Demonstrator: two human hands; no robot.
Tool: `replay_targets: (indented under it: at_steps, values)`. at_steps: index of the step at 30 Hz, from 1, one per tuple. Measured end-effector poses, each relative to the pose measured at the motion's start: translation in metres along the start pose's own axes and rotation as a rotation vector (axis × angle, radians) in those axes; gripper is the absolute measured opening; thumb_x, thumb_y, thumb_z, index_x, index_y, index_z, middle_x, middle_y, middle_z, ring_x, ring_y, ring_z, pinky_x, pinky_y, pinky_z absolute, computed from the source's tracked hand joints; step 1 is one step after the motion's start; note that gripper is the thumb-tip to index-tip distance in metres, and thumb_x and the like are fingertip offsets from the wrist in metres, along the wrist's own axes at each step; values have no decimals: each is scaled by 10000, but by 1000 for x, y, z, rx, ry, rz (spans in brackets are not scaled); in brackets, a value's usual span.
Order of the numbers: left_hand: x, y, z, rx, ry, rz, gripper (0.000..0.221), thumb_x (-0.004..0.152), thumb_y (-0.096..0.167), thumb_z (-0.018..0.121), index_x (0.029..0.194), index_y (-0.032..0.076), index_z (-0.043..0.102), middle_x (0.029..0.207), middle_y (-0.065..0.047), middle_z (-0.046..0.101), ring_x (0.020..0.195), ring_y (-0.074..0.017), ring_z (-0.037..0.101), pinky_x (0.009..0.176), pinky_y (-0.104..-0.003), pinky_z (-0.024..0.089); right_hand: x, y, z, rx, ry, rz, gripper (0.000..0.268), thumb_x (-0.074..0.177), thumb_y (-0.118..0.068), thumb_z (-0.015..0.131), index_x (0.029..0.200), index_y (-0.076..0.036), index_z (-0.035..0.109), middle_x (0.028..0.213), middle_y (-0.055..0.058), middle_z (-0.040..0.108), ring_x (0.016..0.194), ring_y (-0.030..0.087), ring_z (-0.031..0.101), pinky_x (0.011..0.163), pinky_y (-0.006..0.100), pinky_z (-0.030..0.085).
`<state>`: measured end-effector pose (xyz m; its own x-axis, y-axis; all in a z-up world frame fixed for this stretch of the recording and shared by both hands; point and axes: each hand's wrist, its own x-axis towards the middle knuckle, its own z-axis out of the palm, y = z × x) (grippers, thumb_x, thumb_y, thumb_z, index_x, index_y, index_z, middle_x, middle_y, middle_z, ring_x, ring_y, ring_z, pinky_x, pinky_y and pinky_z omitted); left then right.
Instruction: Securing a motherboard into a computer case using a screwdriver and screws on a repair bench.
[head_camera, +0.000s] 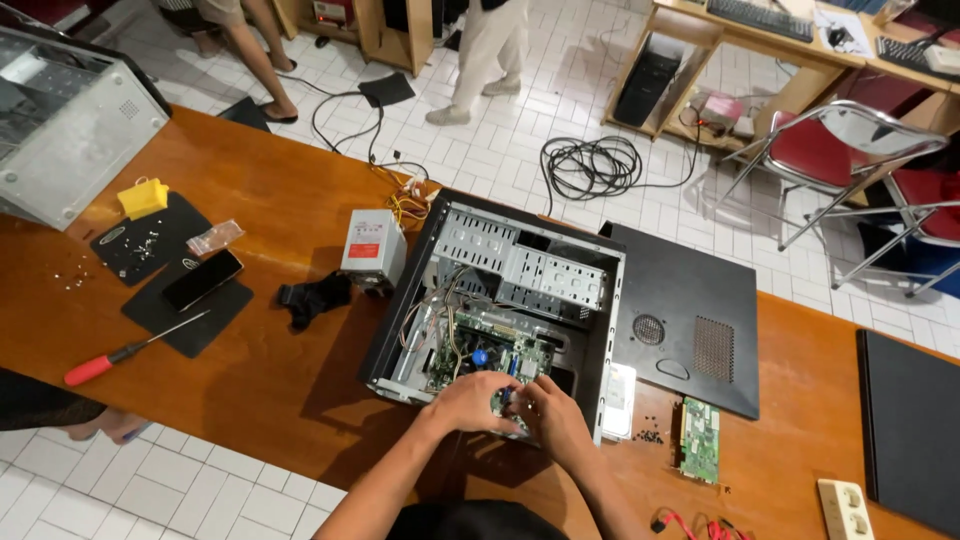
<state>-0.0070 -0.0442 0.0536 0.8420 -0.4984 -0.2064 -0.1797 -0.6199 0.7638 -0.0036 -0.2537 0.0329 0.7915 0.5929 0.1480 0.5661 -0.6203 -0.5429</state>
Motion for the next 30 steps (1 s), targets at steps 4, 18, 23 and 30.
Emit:
replay_targets:
  at_steps: [4, 18, 23, 30]
  values:
    - [6, -8, 3, -19, 78, 61, 459, 849, 399, 778, 1138, 88, 604, 1124, -84, 675, 982, -240, 671, 820, -371, 562, 9, -9, -3, -35, -27, 189, 349, 881, -364, 816, 787, -159, 550, 788, -24, 567, 589, 154, 537, 514, 315, 444]
    - [12, -25, 22, 13, 78, 62, 441, 895, 558, 664, 1083, 165, 594, 1071, -18, 673, 1036, -203, 643, 802, -346, 558, -3, 19, 13, -125, 34, 122, 401, 851, -476, 819, 794, -179, 555, 769, -51, 557, 560, 141, 524, 471, 319, 453]
    - [4, -12, 5, -44, 30, 19, 537, 869, 466, 691, 1295, 147, 618, 1289, -61, 671, 1213, -257, 581, 951, -466, 506, 8, -12, -23, 60, -113, 162, 354, 900, -483, 693, 1003, -165, 576, 947, 0, 608, 714, 175, 598, 637, 334, 497]
    - [1, 1, -1, 1, -46, -13, 725, 790, 493, 720, 1420, 178, 551, 1366, -62, 637, 1286, -281, 544, 976, -524, 488, -3, 18, -4, 10, -55, 62, 245, 939, -337, 728, 1090, -148, 695, 927, -24, 613, 581, 187, 641, 520, 359, 516]
